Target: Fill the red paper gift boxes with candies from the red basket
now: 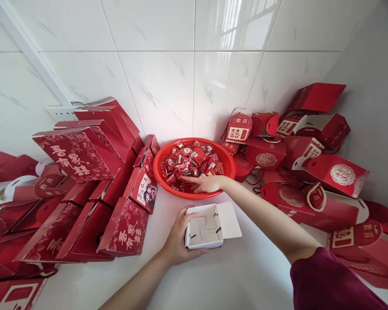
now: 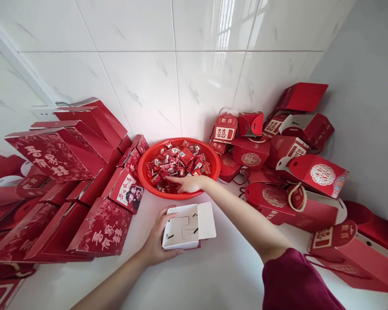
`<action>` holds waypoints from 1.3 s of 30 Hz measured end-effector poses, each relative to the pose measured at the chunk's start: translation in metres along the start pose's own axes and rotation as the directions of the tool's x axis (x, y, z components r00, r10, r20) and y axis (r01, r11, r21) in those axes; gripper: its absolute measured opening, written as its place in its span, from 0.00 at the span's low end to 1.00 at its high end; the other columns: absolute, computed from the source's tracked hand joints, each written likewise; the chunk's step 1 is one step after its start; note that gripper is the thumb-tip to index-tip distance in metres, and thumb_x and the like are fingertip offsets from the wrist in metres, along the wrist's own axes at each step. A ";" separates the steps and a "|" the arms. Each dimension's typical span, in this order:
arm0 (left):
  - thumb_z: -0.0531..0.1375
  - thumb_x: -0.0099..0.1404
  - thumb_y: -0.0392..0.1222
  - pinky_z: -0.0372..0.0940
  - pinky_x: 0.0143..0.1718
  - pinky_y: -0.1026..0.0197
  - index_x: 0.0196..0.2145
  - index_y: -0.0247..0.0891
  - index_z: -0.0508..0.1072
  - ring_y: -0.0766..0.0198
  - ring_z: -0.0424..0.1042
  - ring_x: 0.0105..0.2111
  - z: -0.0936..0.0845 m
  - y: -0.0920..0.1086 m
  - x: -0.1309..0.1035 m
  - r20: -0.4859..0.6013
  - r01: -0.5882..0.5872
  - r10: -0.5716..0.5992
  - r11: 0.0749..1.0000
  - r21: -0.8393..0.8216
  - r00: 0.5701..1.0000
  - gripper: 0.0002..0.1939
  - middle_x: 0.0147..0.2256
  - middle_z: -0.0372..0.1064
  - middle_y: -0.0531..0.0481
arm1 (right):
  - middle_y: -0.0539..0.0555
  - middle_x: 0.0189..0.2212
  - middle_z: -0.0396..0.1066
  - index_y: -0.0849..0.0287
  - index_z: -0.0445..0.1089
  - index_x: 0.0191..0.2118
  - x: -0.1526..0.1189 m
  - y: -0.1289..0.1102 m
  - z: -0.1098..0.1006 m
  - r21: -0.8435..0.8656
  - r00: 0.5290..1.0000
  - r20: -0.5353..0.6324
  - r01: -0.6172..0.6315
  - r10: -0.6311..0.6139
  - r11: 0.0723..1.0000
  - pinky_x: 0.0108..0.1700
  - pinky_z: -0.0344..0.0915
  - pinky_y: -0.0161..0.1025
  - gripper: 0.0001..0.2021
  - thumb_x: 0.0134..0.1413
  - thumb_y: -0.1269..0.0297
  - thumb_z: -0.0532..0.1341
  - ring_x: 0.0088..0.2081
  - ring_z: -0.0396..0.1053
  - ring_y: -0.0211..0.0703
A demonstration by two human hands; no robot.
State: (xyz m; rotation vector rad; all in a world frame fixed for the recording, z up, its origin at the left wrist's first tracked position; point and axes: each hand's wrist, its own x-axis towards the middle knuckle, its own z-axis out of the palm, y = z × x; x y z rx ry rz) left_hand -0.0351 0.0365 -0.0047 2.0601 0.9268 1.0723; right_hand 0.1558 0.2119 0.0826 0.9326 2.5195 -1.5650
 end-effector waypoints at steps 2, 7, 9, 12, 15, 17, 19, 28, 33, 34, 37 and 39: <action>0.71 0.51 0.55 0.57 0.62 0.41 0.62 0.47 0.57 0.40 0.51 0.65 0.000 0.000 0.000 -0.002 0.005 -0.005 1.000 0.004 1.000 0.45 0.61 0.49 0.38 | 0.55 0.66 0.57 0.48 0.32 0.73 0.001 0.002 0.002 0.099 0.998 -0.060 0.012 -0.006 0.995 0.58 0.62 0.39 0.45 0.58 0.72 0.59 0.60 0.65 0.48; 0.71 0.52 0.53 0.56 0.62 0.41 0.62 0.46 0.58 0.40 0.53 0.64 -0.002 0.002 0.000 -0.065 0.006 -0.003 0.999 0.043 0.998 0.44 0.61 0.50 0.39 | 0.58 0.60 0.66 0.50 0.34 0.73 0.001 0.005 0.003 0.348 0.966 -0.235 -0.016 0.104 0.937 0.50 0.70 0.42 0.40 0.62 0.71 0.56 0.50 0.72 0.47; 0.71 0.52 0.52 0.57 0.62 0.40 0.61 0.46 0.58 0.40 0.53 0.63 -0.002 0.003 0.000 -0.121 0.021 -0.012 0.998 0.067 0.993 0.43 0.60 0.50 0.39 | 0.57 0.57 0.69 0.50 0.38 0.73 0.002 0.007 0.003 0.400 0.944 -0.309 0.022 0.112 0.916 0.46 0.72 0.40 0.38 0.63 0.70 0.55 0.49 0.73 0.46; 0.71 0.52 0.52 0.58 0.61 0.40 0.59 0.46 0.59 0.40 0.55 0.62 -0.002 0.005 0.002 -0.147 0.037 -0.025 0.996 0.083 0.989 0.41 0.60 0.51 0.39 | 0.59 0.57 0.67 0.52 0.43 0.71 0.004 0.010 0.005 0.391 0.925 -0.371 0.080 0.078 0.917 0.40 0.74 0.36 0.33 0.64 0.73 0.52 0.50 0.72 0.45; 0.71 0.52 0.52 0.58 0.60 0.41 0.57 0.45 0.61 0.41 0.56 0.61 -0.003 0.005 0.003 -0.108 0.037 -0.028 0.996 0.080 0.994 0.39 0.59 0.52 0.39 | 0.60 0.56 0.68 0.53 0.50 0.69 0.006 0.012 0.007 0.215 0.934 -0.356 0.073 0.009 0.974 0.38 0.73 0.37 0.31 0.62 0.74 0.54 0.42 0.74 0.43; 0.71 0.52 0.51 0.58 0.60 0.42 0.57 0.44 0.61 0.42 0.57 0.61 -0.003 0.004 0.004 -0.093 0.036 -0.030 0.997 0.070 0.995 0.38 0.58 0.52 0.39 | 0.60 0.54 0.69 0.55 0.53 0.67 0.007 0.011 0.008 0.005 0.896 -0.420 0.159 -0.142 0.987 0.43 0.72 0.39 0.32 0.59 0.75 0.58 0.41 0.74 0.42; 0.71 0.52 0.51 0.58 0.61 0.43 0.57 0.44 0.61 0.43 0.57 0.61 -0.003 0.003 0.004 -0.088 0.038 -0.032 0.997 0.061 0.996 0.39 0.58 0.52 0.40 | 0.60 0.53 0.67 0.56 0.57 0.65 0.005 0.007 0.008 -0.161 0.809 -0.495 0.272 -0.315 0.949 0.46 0.71 0.41 0.30 0.57 0.76 0.60 0.42 0.73 0.42; 0.70 0.53 0.52 0.57 0.61 0.43 0.58 0.45 0.61 0.44 0.56 0.61 -0.001 -0.001 0.006 -0.111 0.051 -0.044 0.997 0.057 0.993 0.38 0.59 0.52 0.40 | 0.61 0.46 0.75 0.62 0.73 0.49 0.020 -0.038 0.005 -0.463 0.976 -0.181 0.024 -0.121 0.886 0.49 0.68 0.42 0.14 0.55 0.72 0.63 0.46 0.73 0.51; 0.70 0.54 0.52 0.58 0.59 0.43 0.58 0.45 0.61 0.45 0.59 0.60 -0.004 -0.002 0.005 -0.155 0.079 -0.070 0.996 0.050 0.985 0.37 0.58 0.53 0.40 | 0.62 0.39 0.77 0.60 0.78 0.41 0.043 -0.035 0.010 -0.514 0.988 -0.153 -0.097 0.020 0.852 0.44 0.68 0.44 0.18 0.40 0.80 0.65 0.46 0.73 0.58; 0.70 0.54 0.52 0.59 0.59 0.42 0.58 0.44 0.61 0.44 0.59 0.59 -0.005 -0.002 0.005 -0.155 0.074 -0.065 0.996 0.050 0.986 0.37 0.58 0.53 0.40 | 0.61 0.39 0.77 0.59 0.78 0.41 0.044 -0.033 0.009 -0.501 0.990 -0.139 -0.082 0.013 0.861 0.44 0.68 0.43 0.18 0.40 0.80 0.65 0.45 0.73 0.56; 0.70 0.53 0.52 0.60 0.59 0.42 0.58 0.44 0.61 0.44 0.60 0.59 -0.005 -0.001 0.006 -0.141 0.050 -0.040 0.996 0.067 0.989 0.38 0.58 0.54 0.40 | 0.57 0.37 0.78 0.60 0.77 0.38 0.036 -0.027 0.007 -0.417 0.994 -0.108 -0.015 -0.034 0.909 0.43 0.67 0.39 0.13 0.42 0.76 0.66 0.40 0.75 0.51; 0.71 0.51 0.52 0.60 0.60 0.42 0.58 0.44 0.62 0.43 0.60 0.60 -0.004 0.000 0.006 -0.128 0.043 -0.033 0.996 0.077 0.991 0.39 0.58 0.54 0.40 | 0.55 0.36 0.78 0.60 0.75 0.37 0.025 -0.024 0.004 -0.322 0.991 -0.114 0.031 -0.072 0.946 0.41 0.68 0.37 0.08 0.47 0.73 0.65 0.39 0.75 0.48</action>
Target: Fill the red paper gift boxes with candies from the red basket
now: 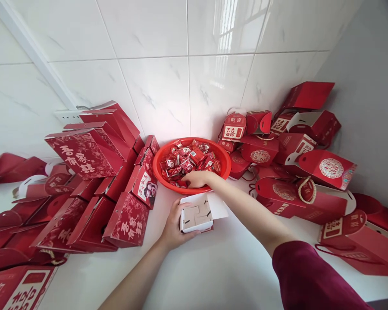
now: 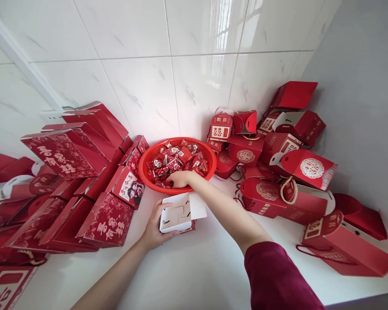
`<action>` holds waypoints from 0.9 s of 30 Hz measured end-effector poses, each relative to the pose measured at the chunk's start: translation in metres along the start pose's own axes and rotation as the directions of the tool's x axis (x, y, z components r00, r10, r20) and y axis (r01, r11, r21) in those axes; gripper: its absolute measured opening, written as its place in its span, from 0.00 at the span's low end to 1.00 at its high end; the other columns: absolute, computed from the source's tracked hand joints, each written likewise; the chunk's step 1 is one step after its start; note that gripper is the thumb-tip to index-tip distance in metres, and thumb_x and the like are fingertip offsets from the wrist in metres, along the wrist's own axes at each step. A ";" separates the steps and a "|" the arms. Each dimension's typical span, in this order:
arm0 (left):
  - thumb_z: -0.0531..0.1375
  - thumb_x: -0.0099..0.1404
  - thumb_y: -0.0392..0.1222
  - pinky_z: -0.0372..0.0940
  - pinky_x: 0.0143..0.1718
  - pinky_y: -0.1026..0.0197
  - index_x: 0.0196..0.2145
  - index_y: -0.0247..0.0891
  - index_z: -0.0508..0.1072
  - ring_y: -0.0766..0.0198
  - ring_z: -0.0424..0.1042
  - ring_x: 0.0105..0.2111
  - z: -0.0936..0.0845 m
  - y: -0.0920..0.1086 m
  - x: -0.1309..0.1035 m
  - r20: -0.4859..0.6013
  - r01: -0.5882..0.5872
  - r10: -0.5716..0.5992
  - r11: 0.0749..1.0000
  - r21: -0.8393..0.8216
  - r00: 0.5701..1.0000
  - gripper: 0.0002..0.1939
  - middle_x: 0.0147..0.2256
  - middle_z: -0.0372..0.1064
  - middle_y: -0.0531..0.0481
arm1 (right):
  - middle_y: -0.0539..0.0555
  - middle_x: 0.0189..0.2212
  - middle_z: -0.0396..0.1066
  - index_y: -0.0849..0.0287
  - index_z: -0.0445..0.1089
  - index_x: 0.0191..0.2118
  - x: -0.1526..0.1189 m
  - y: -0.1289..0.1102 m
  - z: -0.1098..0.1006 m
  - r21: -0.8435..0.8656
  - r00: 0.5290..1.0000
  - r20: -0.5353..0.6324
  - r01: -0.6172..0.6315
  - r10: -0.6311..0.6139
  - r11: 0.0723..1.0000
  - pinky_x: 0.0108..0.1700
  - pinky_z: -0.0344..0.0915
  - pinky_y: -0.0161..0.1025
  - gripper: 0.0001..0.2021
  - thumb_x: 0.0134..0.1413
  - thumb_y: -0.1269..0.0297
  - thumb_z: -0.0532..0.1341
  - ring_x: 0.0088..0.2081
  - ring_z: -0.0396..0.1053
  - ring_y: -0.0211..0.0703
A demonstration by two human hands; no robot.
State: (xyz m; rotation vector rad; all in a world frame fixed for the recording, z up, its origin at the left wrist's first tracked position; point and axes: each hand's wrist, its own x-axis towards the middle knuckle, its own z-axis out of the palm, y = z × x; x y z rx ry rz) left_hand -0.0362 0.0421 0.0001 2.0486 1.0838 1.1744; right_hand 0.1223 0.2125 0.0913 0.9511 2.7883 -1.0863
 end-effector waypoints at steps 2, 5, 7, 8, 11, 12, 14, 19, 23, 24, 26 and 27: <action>0.72 0.51 0.52 0.59 0.60 0.42 0.58 0.44 0.62 0.42 0.59 0.60 0.000 0.000 0.000 0.010 0.001 -0.001 1.000 -0.004 1.000 0.40 0.58 0.54 0.39 | 0.54 0.37 0.78 0.60 0.72 0.39 -0.013 0.004 -0.002 0.126 0.999 -0.036 0.020 -0.016 0.992 0.39 0.69 0.35 0.05 0.57 0.70 0.60 0.37 0.76 0.44; 0.72 0.51 0.52 0.59 0.60 0.43 0.58 0.44 0.61 0.43 0.59 0.60 0.000 -0.002 0.000 0.013 0.001 -0.001 1.000 -0.023 1.000 0.40 0.58 0.54 0.39 | 0.56 0.41 0.78 0.61 0.69 0.43 -0.030 0.012 0.000 0.297 0.995 -0.096 0.039 -0.010 0.954 0.37 0.71 0.33 0.11 0.67 0.66 0.49 0.37 0.77 0.41; 0.72 0.51 0.52 0.59 0.60 0.43 0.59 0.44 0.61 0.43 0.59 0.60 0.000 -0.004 0.000 0.011 0.003 -0.003 0.999 -0.033 1.000 0.41 0.59 0.53 0.39 | 0.58 0.41 0.78 0.61 0.67 0.42 -0.036 0.017 0.002 0.382 0.989 -0.145 0.052 0.005 0.923 0.36 0.71 0.33 0.12 0.68 0.65 0.48 0.38 0.77 0.40; 0.72 0.51 0.53 0.59 0.60 0.42 0.59 0.44 0.61 0.43 0.59 0.60 0.000 -0.005 0.000 0.010 0.005 -0.004 0.999 -0.038 1.000 0.41 0.59 0.53 0.39 | 0.58 0.40 0.78 0.62 0.67 0.40 -0.038 0.019 0.004 0.412 0.984 -0.176 0.058 0.017 0.909 0.36 0.71 0.32 0.11 0.67 0.64 0.49 0.37 0.77 0.40; 0.71 0.52 0.54 0.58 0.60 0.41 0.59 0.44 0.60 0.42 0.58 0.61 0.000 -0.006 0.000 0.012 0.008 -0.007 0.999 -0.040 1.000 0.42 0.59 0.52 0.39 | 0.55 0.30 0.77 0.61 0.66 0.36 -0.039 0.023 0.008 0.439 0.959 -0.277 0.075 0.055 0.895 0.33 0.69 0.32 0.11 0.66 0.60 0.52 0.31 0.75 0.39; 0.71 0.52 0.54 0.58 0.60 0.41 0.59 0.44 0.60 0.41 0.58 0.61 0.000 -0.006 0.000 0.013 0.010 -0.010 0.999 -0.039 1.000 0.42 0.59 0.52 0.39 | 0.53 0.26 0.75 0.61 0.66 0.34 -0.038 0.024 0.009 0.430 0.949 -0.308 0.080 0.063 0.900 0.32 0.68 0.32 0.13 0.66 0.57 0.53 0.28 0.73 0.38; 0.71 0.52 0.54 0.58 0.61 0.40 0.59 0.44 0.60 0.41 0.58 0.61 -0.001 -0.005 0.000 0.020 0.015 -0.014 0.999 -0.033 1.000 0.42 0.59 0.53 0.38 | 0.50 0.22 0.71 0.60 0.67 0.29 -0.037 0.024 0.009 0.396 0.924 -0.373 0.080 0.081 0.915 0.30 0.65 0.32 0.19 0.65 0.51 0.54 0.25 0.70 0.37; 0.72 0.51 0.53 0.58 0.61 0.40 0.60 0.45 0.60 0.41 0.57 0.62 -0.002 -0.004 -0.001 0.033 0.016 -0.015 0.999 -0.030 0.999 0.43 0.59 0.52 0.38 | 0.53 0.30 0.73 0.60 0.68 0.32 -0.027 0.022 -0.008 0.253 0.810 -0.567 -0.003 0.151 0.967 0.38 0.65 0.36 0.22 0.68 0.50 0.48 0.32 0.71 0.41; 0.72 0.50 0.53 0.57 0.62 0.40 0.60 0.45 0.59 0.41 0.56 0.63 -0.001 -0.006 -0.001 0.038 0.016 -0.015 0.999 -0.042 0.999 0.44 0.59 0.52 0.39 | 0.55 0.42 0.73 0.60 0.69 0.42 -0.005 0.027 -0.026 0.104 0.790 -0.599 -0.081 0.128 0.991 0.48 0.62 0.39 0.11 0.61 0.58 0.61 0.43 0.70 0.45; 0.72 0.50 0.54 0.57 0.62 0.40 0.60 0.46 0.59 0.42 0.56 0.63 -0.001 -0.006 -0.001 0.041 0.017 -0.015 0.999 -0.044 0.999 0.44 0.60 0.52 0.39 | 0.56 0.44 0.73 0.60 0.70 0.43 0.001 0.030 -0.027 0.070 0.813 -0.571 -0.089 0.113 0.994 0.49 0.62 0.39 0.12 0.56 0.61 0.66 0.45 0.70 0.46; 0.72 0.50 0.54 0.57 0.62 0.40 0.60 0.46 0.59 0.42 0.55 0.63 0.000 -0.007 0.000 0.047 0.021 -0.019 0.999 -0.046 0.999 0.44 0.60 0.52 0.39 | 0.57 0.43 0.74 0.61 0.72 0.42 0.012 0.035 -0.026 0.013 0.870 -0.484 -0.100 0.094 0.995 0.47 0.63 0.38 0.19 0.43 0.67 0.74 0.44 0.70 0.48; 0.72 0.50 0.54 0.57 0.62 0.40 0.61 0.46 0.59 0.42 0.55 0.63 0.000 -0.007 0.000 0.050 0.023 -0.021 0.999 -0.046 0.999 0.44 0.60 0.52 0.39 | 0.57 0.41 0.74 0.62 0.73 0.40 0.015 0.038 -0.024 -0.009 0.894 -0.438 -0.103 0.089 0.995 0.46 0.64 0.38 0.19 0.39 0.69 0.75 0.42 0.71 0.49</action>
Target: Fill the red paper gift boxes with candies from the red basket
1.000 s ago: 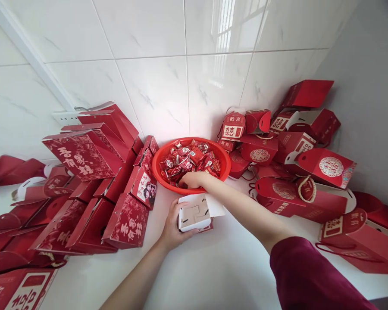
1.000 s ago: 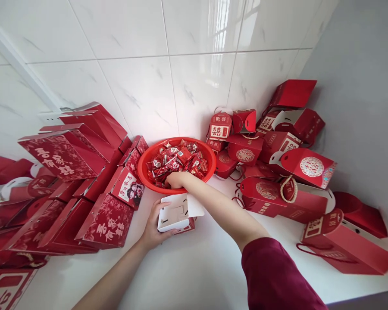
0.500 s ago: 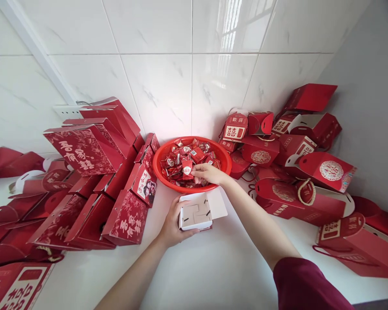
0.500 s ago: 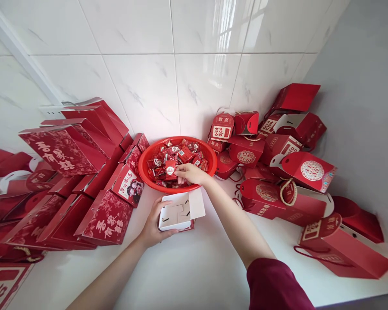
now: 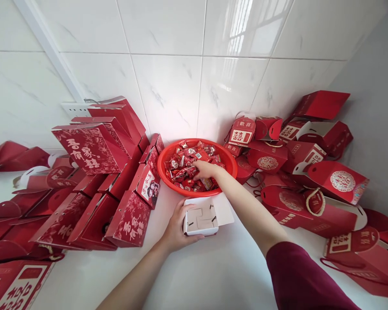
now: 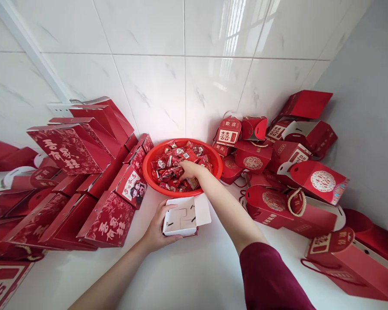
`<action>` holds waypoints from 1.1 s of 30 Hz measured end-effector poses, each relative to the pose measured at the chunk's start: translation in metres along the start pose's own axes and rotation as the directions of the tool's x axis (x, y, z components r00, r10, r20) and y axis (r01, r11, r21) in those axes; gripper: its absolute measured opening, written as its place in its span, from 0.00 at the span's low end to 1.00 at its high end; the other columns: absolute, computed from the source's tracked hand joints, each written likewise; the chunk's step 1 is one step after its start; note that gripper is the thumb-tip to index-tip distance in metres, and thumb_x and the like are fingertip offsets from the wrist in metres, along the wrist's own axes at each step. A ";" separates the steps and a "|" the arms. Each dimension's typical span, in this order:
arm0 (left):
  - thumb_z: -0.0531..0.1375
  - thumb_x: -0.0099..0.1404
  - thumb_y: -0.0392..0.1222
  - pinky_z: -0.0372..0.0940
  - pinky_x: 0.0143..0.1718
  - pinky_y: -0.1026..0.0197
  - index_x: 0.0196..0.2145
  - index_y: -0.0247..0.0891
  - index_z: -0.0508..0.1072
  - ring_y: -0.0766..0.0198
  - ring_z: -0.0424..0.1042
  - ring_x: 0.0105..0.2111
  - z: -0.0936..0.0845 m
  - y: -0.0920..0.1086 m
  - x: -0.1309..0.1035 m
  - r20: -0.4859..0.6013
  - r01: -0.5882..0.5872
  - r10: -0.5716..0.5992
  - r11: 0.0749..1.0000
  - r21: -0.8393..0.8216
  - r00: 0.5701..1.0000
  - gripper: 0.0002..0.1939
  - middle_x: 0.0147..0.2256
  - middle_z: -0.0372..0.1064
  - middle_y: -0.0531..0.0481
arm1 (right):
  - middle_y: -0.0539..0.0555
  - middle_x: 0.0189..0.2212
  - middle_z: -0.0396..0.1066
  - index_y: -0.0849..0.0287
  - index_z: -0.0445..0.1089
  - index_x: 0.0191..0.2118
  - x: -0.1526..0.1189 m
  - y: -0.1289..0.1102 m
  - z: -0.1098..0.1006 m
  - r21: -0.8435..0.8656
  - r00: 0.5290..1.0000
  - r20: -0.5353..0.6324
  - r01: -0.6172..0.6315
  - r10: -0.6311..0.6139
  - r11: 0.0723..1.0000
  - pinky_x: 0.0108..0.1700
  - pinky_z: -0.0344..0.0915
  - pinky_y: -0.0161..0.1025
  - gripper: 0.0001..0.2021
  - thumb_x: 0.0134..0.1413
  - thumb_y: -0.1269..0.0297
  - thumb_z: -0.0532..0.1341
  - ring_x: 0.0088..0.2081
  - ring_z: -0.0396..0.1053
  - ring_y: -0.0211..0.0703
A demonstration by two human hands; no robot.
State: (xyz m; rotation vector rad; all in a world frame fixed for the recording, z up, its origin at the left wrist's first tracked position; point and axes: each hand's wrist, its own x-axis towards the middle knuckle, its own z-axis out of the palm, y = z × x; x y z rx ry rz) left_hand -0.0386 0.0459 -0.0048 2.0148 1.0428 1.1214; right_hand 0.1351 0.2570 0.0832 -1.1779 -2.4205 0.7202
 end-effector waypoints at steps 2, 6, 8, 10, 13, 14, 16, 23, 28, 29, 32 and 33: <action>0.72 0.50 0.54 0.57 0.62 0.41 0.61 0.46 0.59 0.42 0.55 0.63 0.000 0.000 0.001 0.007 0.001 -0.001 1.000 0.002 1.000 0.45 0.60 0.52 0.39 | 0.56 0.37 0.75 0.62 0.74 0.36 0.001 0.003 0.006 -0.028 0.998 0.068 0.016 -0.014 0.999 0.43 0.64 0.37 0.15 0.39 0.72 0.75 0.39 0.71 0.48; 0.72 0.50 0.53 0.57 0.62 0.43 0.61 0.46 0.59 0.43 0.56 0.63 0.000 0.002 0.002 0.012 -0.019 0.019 1.000 0.009 1.000 0.45 0.60 0.51 0.39 | 0.54 0.35 0.75 0.61 0.75 0.36 -0.006 0.006 0.006 -0.030 0.997 0.057 0.044 -0.042 0.999 0.44 0.62 0.36 0.08 0.47 0.74 0.70 0.38 0.71 0.45; 0.72 0.51 0.53 0.57 0.62 0.43 0.61 0.45 0.59 0.43 0.56 0.63 -0.001 0.002 0.002 0.009 -0.029 0.028 1.000 0.013 1.000 0.44 0.60 0.52 0.39 | 0.54 0.35 0.75 0.61 0.75 0.37 -0.012 0.005 0.000 -0.005 0.999 0.004 0.051 -0.051 0.999 0.45 0.61 0.36 0.06 0.50 0.71 0.69 0.38 0.70 0.44; 0.72 0.51 0.53 0.56 0.62 0.42 0.61 0.45 0.58 0.42 0.56 0.63 -0.001 0.002 0.001 0.005 -0.027 0.027 1.000 0.013 1.000 0.44 0.60 0.52 0.39 | 0.52 0.32 0.74 0.63 0.75 0.37 -0.017 0.005 -0.006 0.043 0.997 -0.052 0.066 -0.064 0.997 0.43 0.61 0.36 0.06 0.54 0.66 0.67 0.36 0.69 0.43; 0.72 0.50 0.53 0.56 0.63 0.41 0.60 0.44 0.59 0.42 0.56 0.62 -0.001 0.001 0.000 -0.002 -0.021 0.021 1.000 -0.002 1.000 0.44 0.60 0.52 0.39 | 0.50 0.29 0.71 0.63 0.74 0.35 -0.028 0.006 -0.010 0.143 0.989 -0.111 0.109 -0.094 0.984 0.40 0.61 0.35 0.13 0.56 0.56 0.65 0.33 0.67 0.41; 0.72 0.50 0.53 0.56 0.63 0.41 0.60 0.44 0.59 0.42 0.56 0.63 -0.001 0.000 0.000 -0.006 -0.026 0.025 1.000 -0.011 1.000 0.44 0.60 0.52 0.39 | 0.49 0.29 0.70 0.63 0.73 0.34 -0.032 0.005 -0.009 0.177 0.987 -0.124 0.122 -0.101 0.977 0.39 0.61 0.35 0.15 0.56 0.53 0.65 0.33 0.67 0.41; 0.73 0.50 0.53 0.56 0.63 0.42 0.60 0.44 0.60 0.42 0.56 0.63 -0.001 0.000 0.001 -0.015 -0.041 0.040 0.999 -0.031 0.999 0.44 0.60 0.52 0.39 | 0.49 0.28 0.70 0.63 0.73 0.34 -0.042 0.003 -0.007 0.240 0.984 -0.140 0.139 -0.107 0.961 0.36 0.61 0.35 0.19 0.57 0.48 0.63 0.32 0.67 0.41; 0.73 0.50 0.53 0.58 0.61 0.42 0.59 0.43 0.62 0.43 0.58 0.61 0.000 0.003 0.002 -0.051 -0.056 0.054 0.997 -0.050 0.997 0.42 0.59 0.55 0.39 | 0.52 0.31 0.74 0.62 0.73 0.34 -0.103 -0.027 -0.001 0.446 0.985 -0.062 0.172 -0.162 0.878 0.37 0.67 0.37 0.23 0.64 0.44 0.56 0.34 0.72 0.45; 0.73 0.51 0.52 0.56 0.62 0.40 0.60 0.43 0.61 0.41 0.57 0.62 -0.001 0.002 0.002 -0.051 -0.068 0.067 0.998 -0.013 0.996 0.43 0.60 0.55 0.39 | 0.56 0.50 0.74 0.57 0.77 0.42 -0.145 -0.036 0.001 0.294 0.938 -0.131 0.346 -0.321 0.891 0.55 0.62 0.42 0.15 0.67 0.54 0.57 0.52 0.69 0.48; 0.72 0.51 0.52 0.56 0.61 0.39 0.60 0.43 0.61 0.41 0.57 0.61 -0.001 0.002 0.002 -0.044 -0.071 0.071 0.997 -0.009 0.997 0.42 0.60 0.55 0.39 | 0.57 0.50 0.74 0.56 0.77 0.44 -0.149 -0.035 0.001 0.272 0.929 -0.155 0.367 -0.335 0.890 0.56 0.62 0.42 0.14 0.68 0.56 0.56 0.52 0.70 0.48; 0.72 0.51 0.52 0.58 0.61 0.40 0.60 0.44 0.61 0.42 0.59 0.60 0.000 0.002 0.002 -0.028 -0.081 0.080 0.997 -0.009 0.996 0.42 0.59 0.55 0.39 | 0.56 0.45 0.76 0.56 0.76 0.44 -0.154 -0.030 0.004 0.236 0.915 -0.186 0.396 -0.359 0.887 0.54 0.63 0.41 0.12 0.68 0.59 0.56 0.49 0.72 0.46; 0.72 0.51 0.52 0.58 0.61 0.40 0.60 0.45 0.61 0.43 0.59 0.60 0.000 0.002 0.002 -0.023 -0.083 0.083 0.996 -0.007 0.996 0.42 0.59 0.55 0.39 | 0.56 0.44 0.76 0.57 0.76 0.42 -0.154 -0.029 0.004 0.236 0.918 -0.182 0.390 -0.353 0.890 0.53 0.64 0.41 0.12 0.68 0.59 0.57 0.48 0.72 0.46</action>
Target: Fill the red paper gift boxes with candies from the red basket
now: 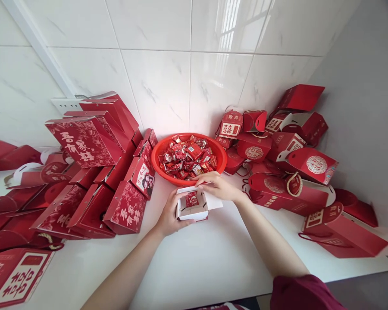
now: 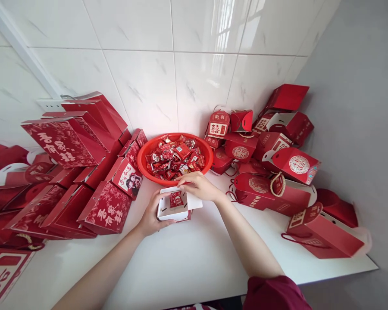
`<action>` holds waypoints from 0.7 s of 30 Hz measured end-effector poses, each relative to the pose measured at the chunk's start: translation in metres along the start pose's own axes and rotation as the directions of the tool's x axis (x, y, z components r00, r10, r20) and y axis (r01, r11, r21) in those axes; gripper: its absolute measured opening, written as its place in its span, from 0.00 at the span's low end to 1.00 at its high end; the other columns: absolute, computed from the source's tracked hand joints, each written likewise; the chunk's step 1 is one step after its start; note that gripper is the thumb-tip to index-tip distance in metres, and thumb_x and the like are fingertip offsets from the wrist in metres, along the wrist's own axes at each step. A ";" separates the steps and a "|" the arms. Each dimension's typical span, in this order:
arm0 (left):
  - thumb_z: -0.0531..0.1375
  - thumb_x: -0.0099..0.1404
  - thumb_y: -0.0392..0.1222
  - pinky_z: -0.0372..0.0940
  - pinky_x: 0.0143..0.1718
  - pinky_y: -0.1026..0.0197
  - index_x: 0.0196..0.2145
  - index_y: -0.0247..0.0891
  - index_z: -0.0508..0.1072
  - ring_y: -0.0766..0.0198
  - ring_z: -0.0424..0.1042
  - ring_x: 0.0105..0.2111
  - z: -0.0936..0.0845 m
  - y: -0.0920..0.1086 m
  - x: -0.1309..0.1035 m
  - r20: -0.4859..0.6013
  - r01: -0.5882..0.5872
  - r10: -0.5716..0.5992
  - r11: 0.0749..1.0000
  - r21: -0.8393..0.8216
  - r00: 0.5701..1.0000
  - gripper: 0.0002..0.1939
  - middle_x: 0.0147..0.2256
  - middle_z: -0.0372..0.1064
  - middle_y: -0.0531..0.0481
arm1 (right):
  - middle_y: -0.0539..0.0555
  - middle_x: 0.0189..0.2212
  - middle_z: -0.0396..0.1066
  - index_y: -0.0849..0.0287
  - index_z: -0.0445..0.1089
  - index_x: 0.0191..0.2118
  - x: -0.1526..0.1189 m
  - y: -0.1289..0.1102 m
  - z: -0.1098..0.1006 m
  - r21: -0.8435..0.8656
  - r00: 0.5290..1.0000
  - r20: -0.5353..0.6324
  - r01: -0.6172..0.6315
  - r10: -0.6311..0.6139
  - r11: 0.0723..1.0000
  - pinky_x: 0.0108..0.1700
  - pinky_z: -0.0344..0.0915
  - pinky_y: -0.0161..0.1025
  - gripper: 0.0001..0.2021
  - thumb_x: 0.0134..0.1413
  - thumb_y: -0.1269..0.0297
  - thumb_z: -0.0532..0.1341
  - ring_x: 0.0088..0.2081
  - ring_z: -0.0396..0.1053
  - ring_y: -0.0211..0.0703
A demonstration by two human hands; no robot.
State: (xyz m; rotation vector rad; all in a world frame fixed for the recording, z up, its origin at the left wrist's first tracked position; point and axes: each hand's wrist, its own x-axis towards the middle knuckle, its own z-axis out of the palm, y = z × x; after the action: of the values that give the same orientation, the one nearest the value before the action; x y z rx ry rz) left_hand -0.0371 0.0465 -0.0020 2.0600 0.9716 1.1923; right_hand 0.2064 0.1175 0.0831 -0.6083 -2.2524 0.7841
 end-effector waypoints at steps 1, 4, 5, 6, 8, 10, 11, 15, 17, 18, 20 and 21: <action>0.72 0.51 0.51 0.58 0.61 0.41 0.60 0.44 0.61 0.43 0.59 0.60 0.000 0.001 0.000 0.003 -0.001 0.001 1.000 0.003 1.000 0.42 0.59 0.56 0.39 | 0.56 0.42 0.76 0.57 0.76 0.41 0.000 0.001 -0.001 0.004 1.000 0.003 -0.020 0.020 1.000 0.52 0.64 0.40 0.12 0.67 0.58 0.57 0.47 0.72 0.46; 0.72 0.52 0.52 0.58 0.61 0.41 0.60 0.44 0.61 0.44 0.59 0.61 0.000 0.003 -0.001 0.020 0.004 -0.004 1.000 0.014 1.000 0.41 0.59 0.56 0.39 | 0.54 0.38 0.77 0.58 0.75 0.35 0.005 0.000 -0.003 0.029 0.991 0.029 -0.134 0.133 0.991 0.46 0.65 0.37 0.13 0.66 0.57 0.58 0.42 0.73 0.44; 0.72 0.52 0.52 0.59 0.60 0.41 0.60 0.43 0.61 0.43 0.60 0.60 0.000 0.003 -0.001 0.027 0.008 -0.009 1.000 0.019 1.000 0.41 0.59 0.56 0.39 | 0.52 0.35 0.76 0.59 0.74 0.33 0.009 0.000 -0.004 0.023 0.981 0.035 -0.191 0.190 0.981 0.42 0.65 0.36 0.15 0.65 0.56 0.58 0.38 0.73 0.43; 0.72 0.52 0.52 0.59 0.60 0.41 0.60 0.43 0.61 0.43 0.60 0.60 0.000 0.004 -0.001 0.032 0.012 -0.013 1.000 0.024 0.999 0.41 0.58 0.56 0.39 | 0.51 0.31 0.75 0.60 0.73 0.30 0.013 0.000 -0.005 0.004 0.968 0.036 -0.248 0.248 0.969 0.38 0.64 0.35 0.16 0.65 0.55 0.58 0.34 0.72 0.42; 0.72 0.52 0.52 0.59 0.60 0.42 0.59 0.43 0.61 0.43 0.60 0.60 0.000 0.005 -0.001 0.034 0.020 -0.021 0.999 0.038 0.999 0.41 0.58 0.56 0.39 | 0.49 0.25 0.72 0.60 0.70 0.26 0.023 0.001 -0.005 -0.042 0.939 0.021 -0.342 0.343 0.939 0.33 0.60 0.33 0.19 0.65 0.54 0.57 0.29 0.68 0.39; 0.72 0.52 0.52 0.59 0.60 0.42 0.59 0.44 0.61 0.43 0.60 0.60 0.000 0.008 -0.001 0.035 0.033 -0.035 0.998 0.051 0.999 0.41 0.58 0.56 0.39 | 0.50 0.25 0.73 0.60 0.70 0.26 0.034 0.003 -0.004 -0.045 0.925 0.012 -0.378 0.379 0.925 0.33 0.60 0.33 0.19 0.66 0.55 0.56 0.29 0.69 0.39; 0.72 0.52 0.51 0.59 0.60 0.42 0.60 0.44 0.61 0.44 0.59 0.60 0.000 0.009 -0.001 0.034 0.042 -0.044 0.998 0.053 0.998 0.41 0.58 0.55 0.39 | 0.50 0.28 0.75 0.60 0.71 0.27 0.039 0.004 -0.004 -0.035 0.925 0.026 -0.377 0.378 0.926 0.35 0.61 0.33 0.18 0.66 0.56 0.56 0.31 0.70 0.39; 0.71 0.53 0.51 0.61 0.59 0.43 0.60 0.44 0.60 0.45 0.60 0.59 0.006 0.011 0.000 0.012 0.066 -0.067 0.997 0.043 0.998 0.41 0.58 0.55 0.39 | 0.50 0.34 0.78 0.58 0.75 0.33 0.054 0.016 -0.012 -0.118 0.893 0.089 -0.431 0.442 0.895 0.40 0.64 0.31 0.12 0.66 0.63 0.57 0.37 0.74 0.39; 0.71 0.53 0.52 0.60 0.59 0.43 0.60 0.44 0.60 0.44 0.59 0.59 0.010 0.010 0.003 0.008 0.062 -0.062 0.997 0.043 0.998 0.40 0.58 0.54 0.39 | 0.51 0.36 0.78 0.58 0.75 0.34 0.060 0.029 -0.023 -0.194 0.860 0.007 -0.499 0.510 0.845 0.44 0.64 0.32 0.12 0.66 0.66 0.56 0.40 0.74 0.40; 0.71 0.53 0.52 0.60 0.59 0.43 0.60 0.45 0.60 0.44 0.59 0.59 0.011 0.008 0.004 0.011 0.054 -0.054 0.998 0.042 0.998 0.40 0.58 0.54 0.40 | 0.53 0.39 0.78 0.59 0.75 0.35 0.063 0.037 -0.030 -0.221 0.840 -0.059 -0.537 0.539 0.814 0.46 0.63 0.33 0.12 0.66 0.68 0.54 0.43 0.74 0.42; 0.71 0.52 0.53 0.60 0.59 0.43 0.60 0.45 0.60 0.44 0.59 0.59 0.014 0.005 0.008 0.022 0.038 -0.039 0.999 0.034 0.999 0.41 0.58 0.54 0.40 | 0.58 0.46 0.76 0.61 0.75 0.39 0.074 0.057 -0.045 -0.259 0.787 -0.189 -0.616 0.587 0.744 0.51 0.62 0.37 0.14 0.66 0.72 0.51 0.49 0.72 0.45; 0.71 0.52 0.53 0.60 0.59 0.44 0.60 0.46 0.60 0.44 0.60 0.59 0.015 0.004 0.010 0.029 0.032 -0.033 0.999 0.030 0.999 0.41 0.58 0.54 0.40 | 0.60 0.48 0.75 0.62 0.74 0.42 0.081 0.067 -0.052 -0.272 0.754 -0.239 -0.656 0.611 0.704 0.53 0.61 0.38 0.14 0.67 0.73 0.50 0.51 0.70 0.47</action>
State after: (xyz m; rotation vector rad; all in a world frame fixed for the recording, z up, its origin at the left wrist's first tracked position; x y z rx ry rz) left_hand -0.0194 0.0510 -0.0008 2.0706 1.0105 1.1340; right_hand 0.2028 0.2329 0.1038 -1.6279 -2.0578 0.6295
